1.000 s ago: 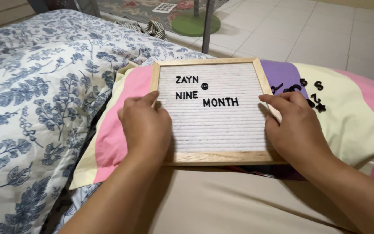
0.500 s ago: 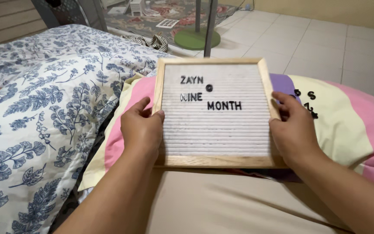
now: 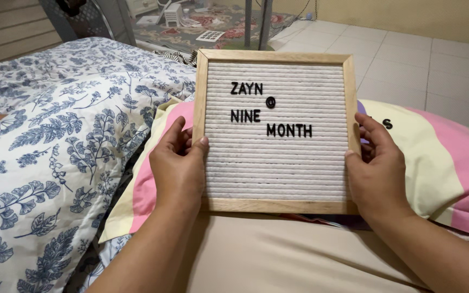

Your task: The person arranges black letters on a felt letter board to spell 'ZAYN NINE MONTHS'. They place each letter one by one, adjusting spacing and alignment throughout the process.

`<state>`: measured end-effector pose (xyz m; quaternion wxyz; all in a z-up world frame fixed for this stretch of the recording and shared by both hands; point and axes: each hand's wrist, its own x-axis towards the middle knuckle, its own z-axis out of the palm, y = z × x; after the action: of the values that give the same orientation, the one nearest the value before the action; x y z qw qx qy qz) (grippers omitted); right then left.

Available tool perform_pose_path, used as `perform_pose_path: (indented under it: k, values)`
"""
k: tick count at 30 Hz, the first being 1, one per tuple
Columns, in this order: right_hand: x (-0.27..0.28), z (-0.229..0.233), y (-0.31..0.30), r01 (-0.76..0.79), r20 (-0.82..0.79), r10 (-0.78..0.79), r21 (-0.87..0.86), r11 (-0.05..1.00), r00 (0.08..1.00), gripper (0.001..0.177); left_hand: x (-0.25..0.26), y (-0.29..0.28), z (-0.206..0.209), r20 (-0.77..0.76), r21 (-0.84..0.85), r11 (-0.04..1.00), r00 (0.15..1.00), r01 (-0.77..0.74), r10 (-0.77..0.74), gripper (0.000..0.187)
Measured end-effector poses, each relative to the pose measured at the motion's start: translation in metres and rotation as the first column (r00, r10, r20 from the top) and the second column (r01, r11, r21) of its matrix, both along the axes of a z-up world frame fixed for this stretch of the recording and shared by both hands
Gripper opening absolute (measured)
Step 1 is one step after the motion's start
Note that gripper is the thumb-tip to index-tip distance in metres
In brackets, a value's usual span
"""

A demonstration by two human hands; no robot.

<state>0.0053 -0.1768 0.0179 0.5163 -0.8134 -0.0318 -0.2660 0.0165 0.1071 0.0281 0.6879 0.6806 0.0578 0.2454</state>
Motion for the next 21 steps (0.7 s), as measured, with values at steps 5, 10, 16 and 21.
perform_pose_path:
  k: [5,10,16,21]
  values:
    - [-0.001,0.002,0.002,0.022,-0.062,-0.022,0.005,1.000,0.998,0.058,0.002,0.000,-0.001,-0.030,0.004,1.000,0.999,-0.014,0.014,0.061]
    - [0.002,0.008,0.003,0.029,-0.072,-0.034,-0.070,0.997,0.997,0.055,0.003,0.000,-0.001,-0.073,0.120,0.988,0.991,-0.101,0.110,0.049]
    - [0.014,0.008,0.002,0.058,-0.111,-0.092,-0.281,0.958,0.990,0.056,0.007,0.001,0.000,-0.207,0.306,0.936,0.948,-0.173,0.243,0.046]
    - [0.011,0.000,0.001,0.070,-0.223,-0.152,-0.339,0.938,0.963,0.058,0.009,0.001,-0.005,-0.276,0.333,0.933,0.933,-0.133,0.232,0.043]
